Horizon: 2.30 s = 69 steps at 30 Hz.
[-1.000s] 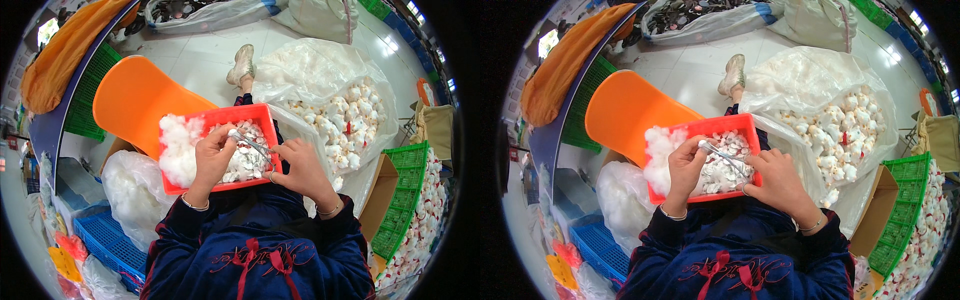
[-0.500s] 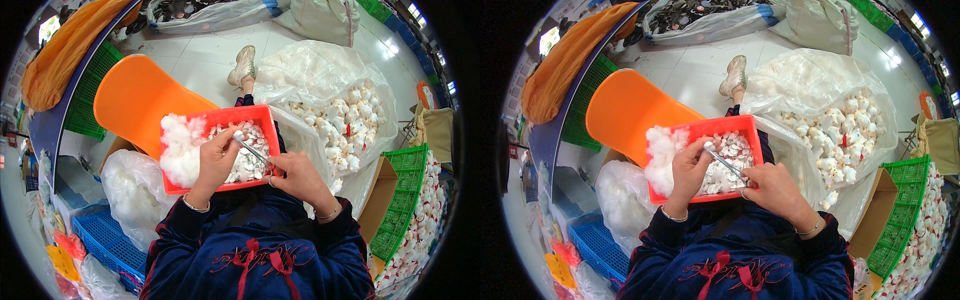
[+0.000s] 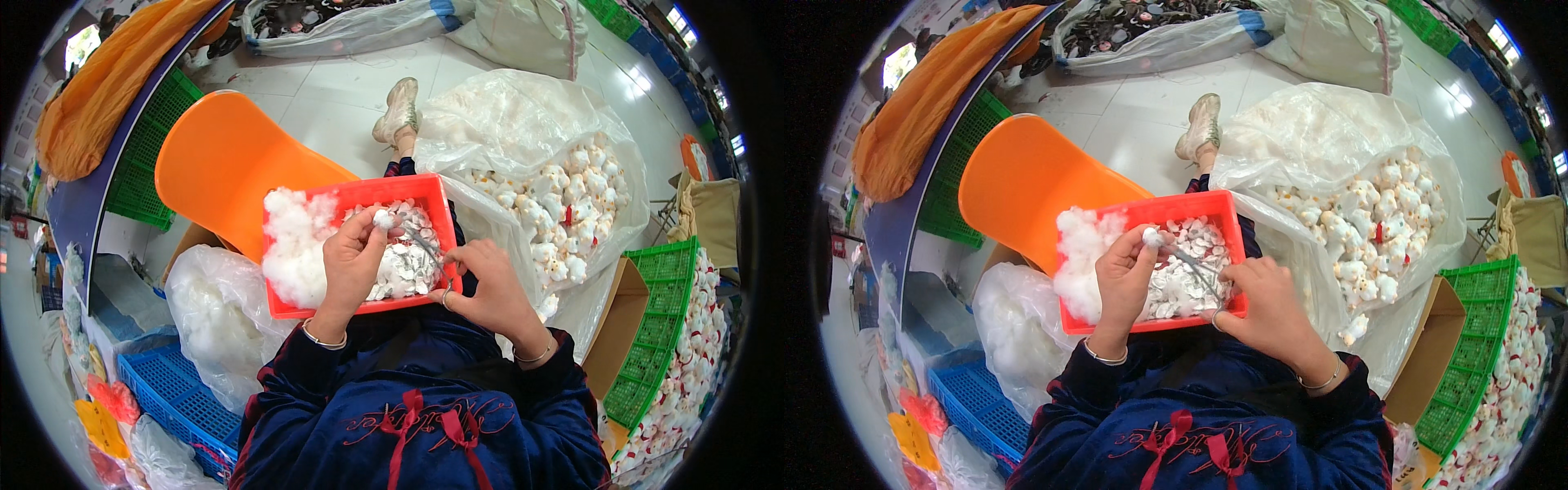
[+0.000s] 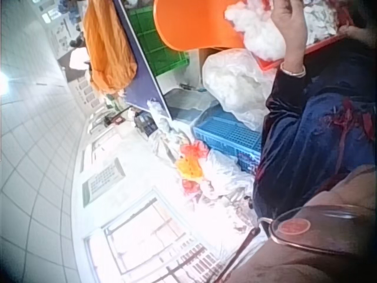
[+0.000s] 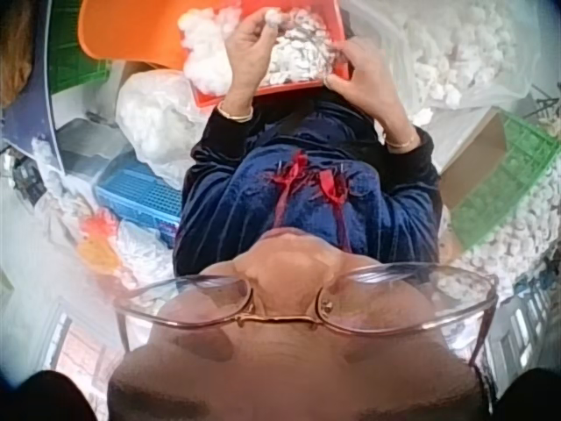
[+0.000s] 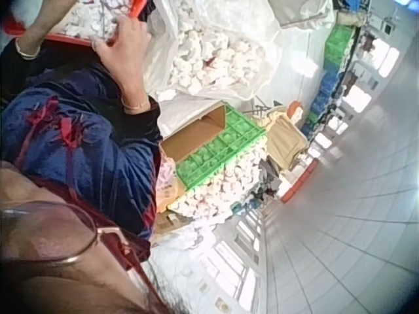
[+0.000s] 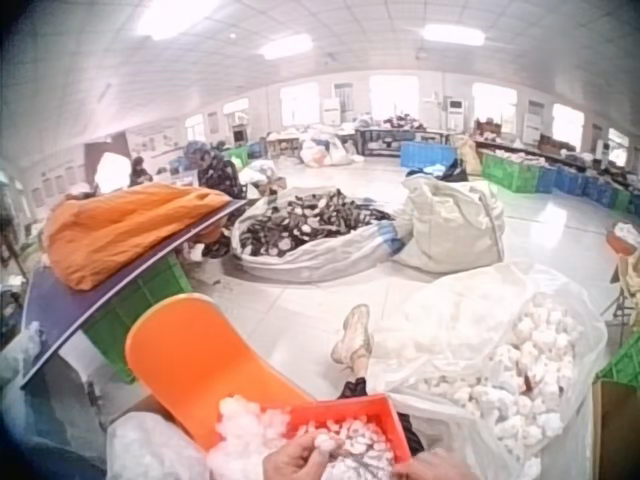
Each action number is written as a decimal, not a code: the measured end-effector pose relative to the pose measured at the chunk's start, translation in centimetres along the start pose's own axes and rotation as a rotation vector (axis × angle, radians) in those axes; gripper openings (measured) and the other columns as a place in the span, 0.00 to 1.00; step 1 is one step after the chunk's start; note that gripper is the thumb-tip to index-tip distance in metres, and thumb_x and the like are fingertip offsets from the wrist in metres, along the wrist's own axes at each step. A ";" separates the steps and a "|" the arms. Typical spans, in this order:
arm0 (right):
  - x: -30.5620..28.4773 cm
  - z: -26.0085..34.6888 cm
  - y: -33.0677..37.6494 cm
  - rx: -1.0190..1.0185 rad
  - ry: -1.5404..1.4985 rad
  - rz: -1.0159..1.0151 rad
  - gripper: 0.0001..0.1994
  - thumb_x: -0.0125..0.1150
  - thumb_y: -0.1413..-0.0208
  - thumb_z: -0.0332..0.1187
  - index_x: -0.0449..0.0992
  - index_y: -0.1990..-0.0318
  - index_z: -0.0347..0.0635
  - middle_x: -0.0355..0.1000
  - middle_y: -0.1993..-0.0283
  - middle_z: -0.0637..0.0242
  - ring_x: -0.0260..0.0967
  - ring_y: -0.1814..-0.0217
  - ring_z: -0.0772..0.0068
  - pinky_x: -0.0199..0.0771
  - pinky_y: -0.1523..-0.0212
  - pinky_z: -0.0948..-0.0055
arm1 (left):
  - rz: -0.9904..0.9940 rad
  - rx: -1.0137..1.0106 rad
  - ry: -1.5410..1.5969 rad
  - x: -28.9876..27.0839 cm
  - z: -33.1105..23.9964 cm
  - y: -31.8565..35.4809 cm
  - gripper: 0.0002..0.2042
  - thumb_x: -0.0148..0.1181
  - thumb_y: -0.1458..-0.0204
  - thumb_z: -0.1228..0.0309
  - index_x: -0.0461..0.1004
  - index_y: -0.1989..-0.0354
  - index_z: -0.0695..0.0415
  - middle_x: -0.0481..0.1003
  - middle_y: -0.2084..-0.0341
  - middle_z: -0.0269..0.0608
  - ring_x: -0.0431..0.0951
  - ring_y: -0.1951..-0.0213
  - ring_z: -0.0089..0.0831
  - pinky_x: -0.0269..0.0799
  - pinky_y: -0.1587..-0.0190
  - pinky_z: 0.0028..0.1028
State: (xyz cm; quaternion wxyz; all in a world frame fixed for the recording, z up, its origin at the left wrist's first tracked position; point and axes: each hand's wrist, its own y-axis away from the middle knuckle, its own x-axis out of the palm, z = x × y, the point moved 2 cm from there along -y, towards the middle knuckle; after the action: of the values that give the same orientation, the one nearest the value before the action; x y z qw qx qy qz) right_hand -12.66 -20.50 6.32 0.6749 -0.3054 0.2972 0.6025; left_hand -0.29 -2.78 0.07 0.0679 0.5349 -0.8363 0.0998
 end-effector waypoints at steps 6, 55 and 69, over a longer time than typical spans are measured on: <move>0.5 -0.2 -0.3 -0.018 0.121 -0.012 0.21 0.75 0.54 0.43 0.80 0.54 0.42 0.75 0.61 0.65 0.70 0.54 0.60 0.63 0.52 0.61 | -0.016 -0.017 0.036 0.3 -0.3 -0.1 0.12 0.55 0.34 0.79 0.75 0.45 0.68 0.82 0.57 0.44 0.82 0.58 0.25 0.80 0.53 0.25; -1.7 -1.4 -1.2 -0.075 0.261 0.110 0.28 0.77 0.60 0.39 0.78 0.47 0.45 0.73 0.54 0.63 0.66 0.43 0.57 0.62 0.47 0.57 | 0.142 -0.342 0.231 -1.9 0.9 0.1 0.14 0.57 0.33 0.70 0.80 0.46 0.64 0.79 0.66 0.36 0.76 0.67 0.18 0.78 0.61 0.21; -2.5 -0.9 -1.1 -0.075 0.353 0.256 0.17 0.71 0.50 0.41 0.81 0.54 0.48 0.74 0.63 0.66 0.70 0.53 0.60 0.62 0.53 0.57 | 0.169 -0.246 -0.026 -1.4 0.8 0.4 0.11 0.58 0.34 0.71 0.82 0.52 0.65 0.77 0.72 0.33 0.73 0.71 0.18 0.72 0.64 0.19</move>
State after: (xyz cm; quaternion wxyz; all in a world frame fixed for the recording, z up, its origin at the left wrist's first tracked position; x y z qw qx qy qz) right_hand -11.80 -22.88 7.73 0.5187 -0.3908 0.4243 0.6310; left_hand -0.08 -1.57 -1.10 0.1134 0.4513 -0.8851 -0.0052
